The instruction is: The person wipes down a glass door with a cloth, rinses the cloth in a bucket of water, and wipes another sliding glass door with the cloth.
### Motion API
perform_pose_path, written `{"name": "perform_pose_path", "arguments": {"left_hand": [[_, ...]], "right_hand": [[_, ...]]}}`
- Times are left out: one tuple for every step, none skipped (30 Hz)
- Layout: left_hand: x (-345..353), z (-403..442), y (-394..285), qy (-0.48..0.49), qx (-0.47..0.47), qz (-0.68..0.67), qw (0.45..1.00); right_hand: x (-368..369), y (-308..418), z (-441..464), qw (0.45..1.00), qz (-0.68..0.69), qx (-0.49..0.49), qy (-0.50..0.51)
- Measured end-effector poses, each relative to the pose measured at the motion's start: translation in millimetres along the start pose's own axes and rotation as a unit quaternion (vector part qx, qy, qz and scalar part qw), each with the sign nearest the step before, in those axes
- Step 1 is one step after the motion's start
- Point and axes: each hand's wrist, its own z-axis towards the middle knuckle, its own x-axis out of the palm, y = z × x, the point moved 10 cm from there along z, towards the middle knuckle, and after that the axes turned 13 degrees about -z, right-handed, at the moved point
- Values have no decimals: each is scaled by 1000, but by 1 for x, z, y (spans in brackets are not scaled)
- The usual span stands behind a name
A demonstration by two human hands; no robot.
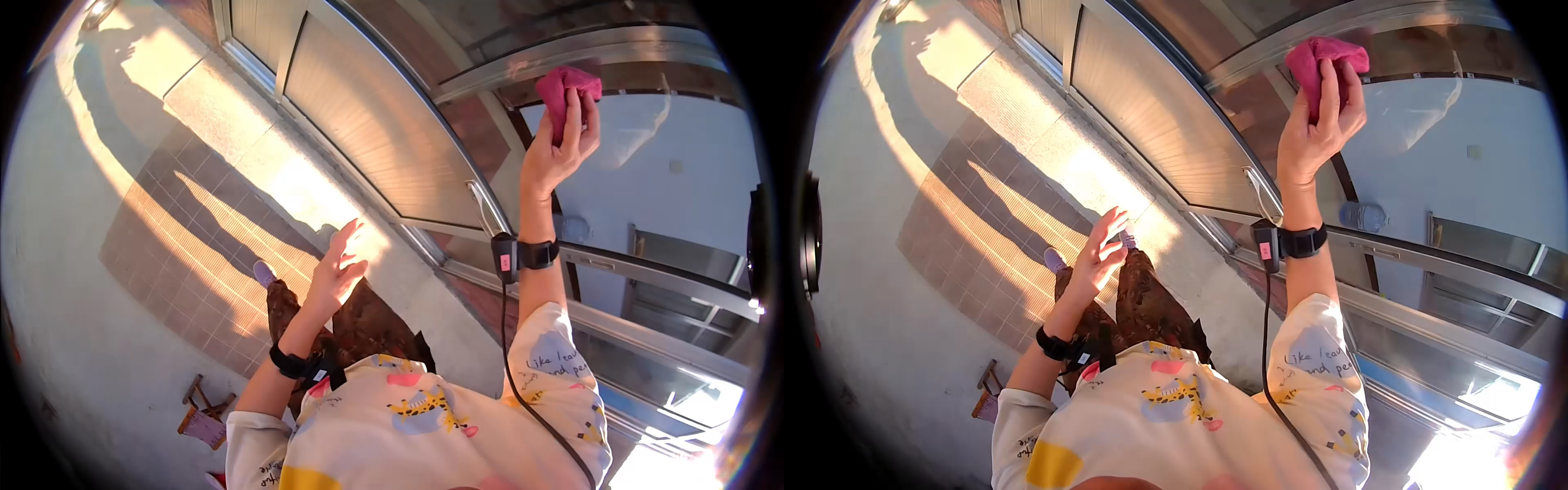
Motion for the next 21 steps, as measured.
{"name": "perform_pose_path", "arguments": {"left_hand": [[-26, -9, 23, -28, -47, 8, 998], [-63, -26, 74, -55, -55, -28, 997], [-80, -32, 91, -105, -128, 10, 986], [-101, -52, 97, -139, -149, -25, 979], [-118, -66, 104, -142, -141, -19, 980], [-136, -80, 113, -165, -152, -5, 974], [-144, -89, 116, -163, -152, -7, 975], [-158, -102, 116, -192, -170, 13, 966], [-172, -116, 119, -220, -188, 32, 957], [-177, -124, 133, -221, -193, 36, 955], [-193, -145, 140, -228, -191, 43, 954], [-206, -159, 147, -239, -187, 49, 951], [-217, -169, 155, -236, -188, 45, 952], [-225, -179, 157, -246, -202, 52, 947], [-230, -185, 163, -257, -216, 60, 940], [-235, -191, 171, -273, -233, 46, 932], [-226, -183, 175, -278, -239, 47, 929], [-222, -175, 169, -268, -215, 45, 938], [-216, -168, 165, -255, -190, 41, 947], [-213, -167, 166, -255, -194, 36, 947], [-212, -169, 165, -263, -194, 22, 945]], "right_hand": [[18, 9, -1, 997, -60, -42, 3], [32, 23, -11, 996, -47, -73, 19], [66, 36, -40, 991, -33, -114, 65], [78, 64, -63, 980, 3, -171, 104], [96, 87, -99, 958, 34, -226, 172], [108, 108, -133, 935, 47, -274, 220], [117, 118, -159, 926, 53, -282, 247], [115, 118, -159, 924, 50, -279, 255], [111, 118, -154, 923, 46, -277, 263], [118, 104, -159, 923, 49, -274, 267], [100, 91, -142, 927, 38, -283, 244], [90, 81, -121, 930, 30, -295, 218], [73, 69, -87, 946, -9, -269, 179], [60, 57, -60, 965, -40, -223, 135], [61, 58, -58, 963, -42, -227, 138], [62, 61, -57, 965, -38, -222, 138], [77, 60, -72, 967, -25, -213, 140], [88, 75, -95, 948, -10, -257, 188], [100, 91, -125, 923, 27, -298, 242], [108, 104, -150, 903, 28, -329, 275], [113, 113, -168, 881, 30, -357, 308]]}}
